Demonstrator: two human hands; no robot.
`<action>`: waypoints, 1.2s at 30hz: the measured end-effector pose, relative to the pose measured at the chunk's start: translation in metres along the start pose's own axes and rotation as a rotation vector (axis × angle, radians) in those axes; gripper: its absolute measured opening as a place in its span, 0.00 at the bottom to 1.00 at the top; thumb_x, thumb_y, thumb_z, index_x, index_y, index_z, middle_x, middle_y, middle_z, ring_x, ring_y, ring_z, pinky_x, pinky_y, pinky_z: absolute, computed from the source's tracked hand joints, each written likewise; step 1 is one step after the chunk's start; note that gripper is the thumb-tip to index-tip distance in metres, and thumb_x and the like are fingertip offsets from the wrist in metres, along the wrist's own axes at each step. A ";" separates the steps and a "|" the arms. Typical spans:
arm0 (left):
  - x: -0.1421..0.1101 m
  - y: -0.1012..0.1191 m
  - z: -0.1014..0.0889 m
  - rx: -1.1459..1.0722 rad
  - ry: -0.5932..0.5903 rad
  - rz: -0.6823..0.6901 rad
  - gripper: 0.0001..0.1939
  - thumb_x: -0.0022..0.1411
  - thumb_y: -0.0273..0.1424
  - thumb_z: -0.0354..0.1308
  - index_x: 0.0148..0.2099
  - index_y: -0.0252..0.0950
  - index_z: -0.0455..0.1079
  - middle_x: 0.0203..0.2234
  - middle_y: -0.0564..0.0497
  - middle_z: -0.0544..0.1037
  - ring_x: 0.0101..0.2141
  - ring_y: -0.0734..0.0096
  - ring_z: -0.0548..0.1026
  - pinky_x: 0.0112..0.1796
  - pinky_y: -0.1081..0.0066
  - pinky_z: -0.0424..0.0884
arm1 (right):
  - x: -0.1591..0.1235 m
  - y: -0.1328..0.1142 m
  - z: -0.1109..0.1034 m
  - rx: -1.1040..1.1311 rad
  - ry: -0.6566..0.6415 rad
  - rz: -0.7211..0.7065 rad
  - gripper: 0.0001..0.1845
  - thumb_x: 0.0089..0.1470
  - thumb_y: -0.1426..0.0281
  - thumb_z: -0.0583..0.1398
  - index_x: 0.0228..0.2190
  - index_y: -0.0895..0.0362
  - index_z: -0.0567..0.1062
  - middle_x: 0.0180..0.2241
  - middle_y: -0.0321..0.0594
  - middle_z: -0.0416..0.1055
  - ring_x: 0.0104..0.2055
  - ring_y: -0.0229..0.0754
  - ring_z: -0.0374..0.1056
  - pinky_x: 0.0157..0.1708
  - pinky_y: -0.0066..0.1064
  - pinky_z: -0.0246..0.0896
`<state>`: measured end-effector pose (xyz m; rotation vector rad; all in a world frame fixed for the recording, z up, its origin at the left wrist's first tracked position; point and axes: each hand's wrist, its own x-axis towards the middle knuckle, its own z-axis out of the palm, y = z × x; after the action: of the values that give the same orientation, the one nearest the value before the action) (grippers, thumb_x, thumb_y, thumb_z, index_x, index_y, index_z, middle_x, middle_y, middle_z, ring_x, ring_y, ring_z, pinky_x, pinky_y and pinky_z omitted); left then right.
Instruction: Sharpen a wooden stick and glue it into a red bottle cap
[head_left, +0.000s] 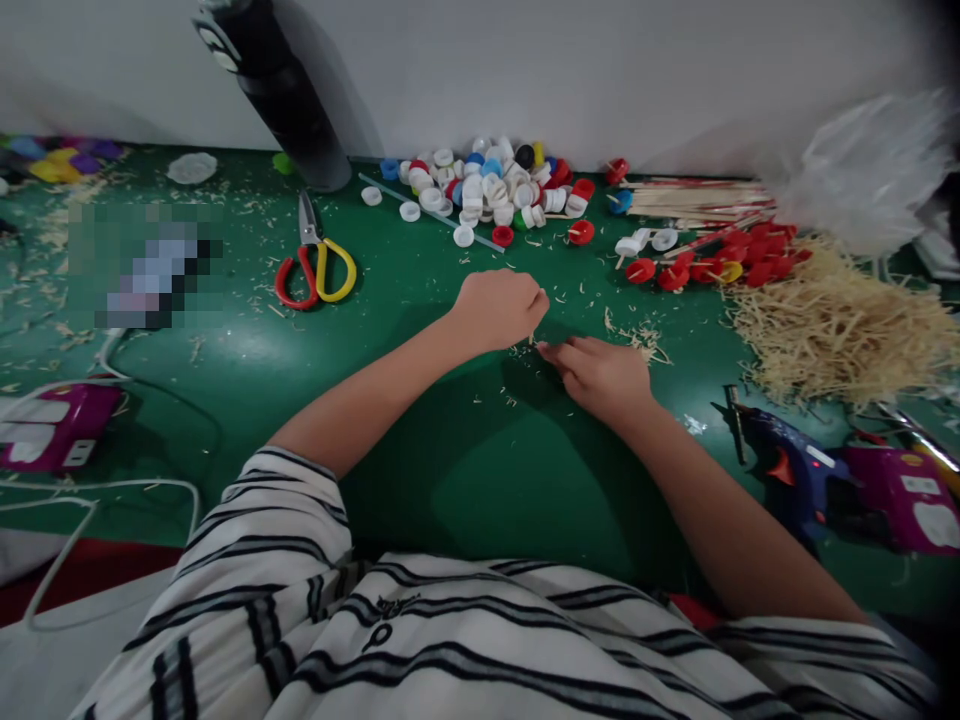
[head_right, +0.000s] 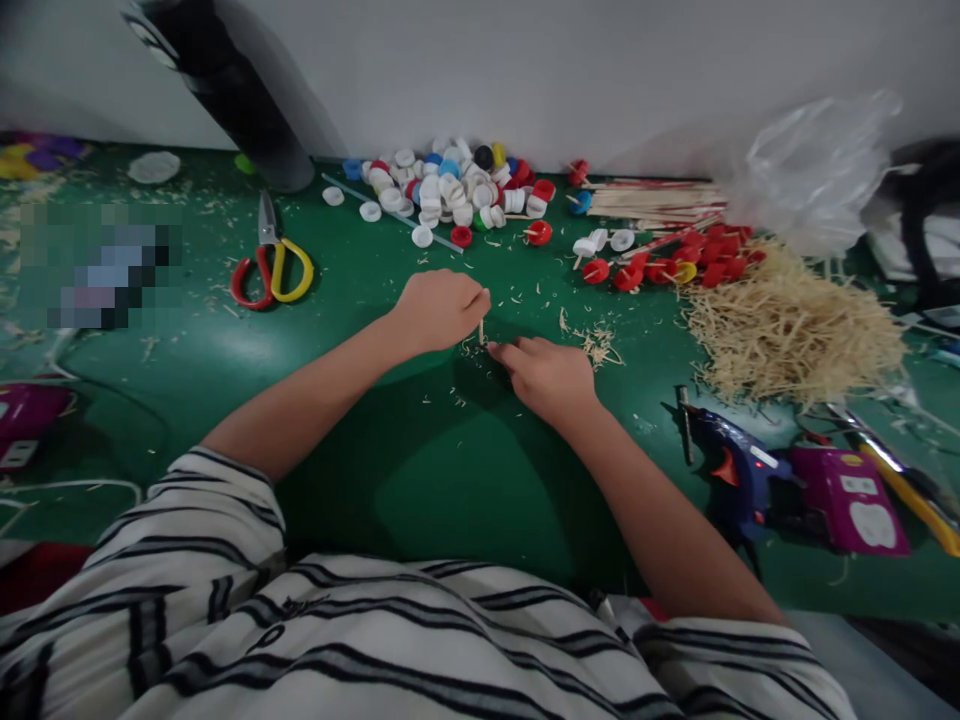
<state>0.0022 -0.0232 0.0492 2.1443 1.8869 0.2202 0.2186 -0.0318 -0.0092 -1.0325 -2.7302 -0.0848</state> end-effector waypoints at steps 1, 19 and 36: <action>-0.001 0.000 -0.001 0.005 -0.004 0.001 0.24 0.75 0.38 0.44 0.34 0.36 0.76 0.26 0.43 0.75 0.30 0.61 0.73 0.33 0.63 0.61 | -0.001 0.000 0.001 0.002 -0.016 -0.007 0.18 0.71 0.67 0.54 0.42 0.52 0.85 0.32 0.41 0.80 0.35 0.41 0.71 0.26 0.36 0.38; -0.004 -0.003 -0.010 0.076 -0.086 0.107 0.22 0.75 0.37 0.42 0.36 0.37 0.74 0.30 0.44 0.79 0.31 0.64 0.73 0.32 0.65 0.57 | 0.003 -0.002 0.001 -0.014 0.065 0.014 0.22 0.75 0.62 0.54 0.39 0.52 0.86 0.30 0.40 0.80 0.33 0.40 0.72 0.26 0.35 0.38; -0.003 -0.011 -0.010 0.026 -0.108 0.118 0.19 0.75 0.36 0.44 0.36 0.38 0.73 0.30 0.47 0.79 0.29 0.67 0.68 0.32 0.65 0.57 | 0.007 -0.004 -0.002 0.043 0.072 0.071 0.25 0.76 0.62 0.50 0.36 0.53 0.84 0.32 0.40 0.81 0.34 0.40 0.73 0.27 0.36 0.41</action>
<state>-0.0114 -0.0235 0.0552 2.2399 1.7154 0.1019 0.2108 -0.0308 -0.0053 -1.0915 -2.6163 -0.0505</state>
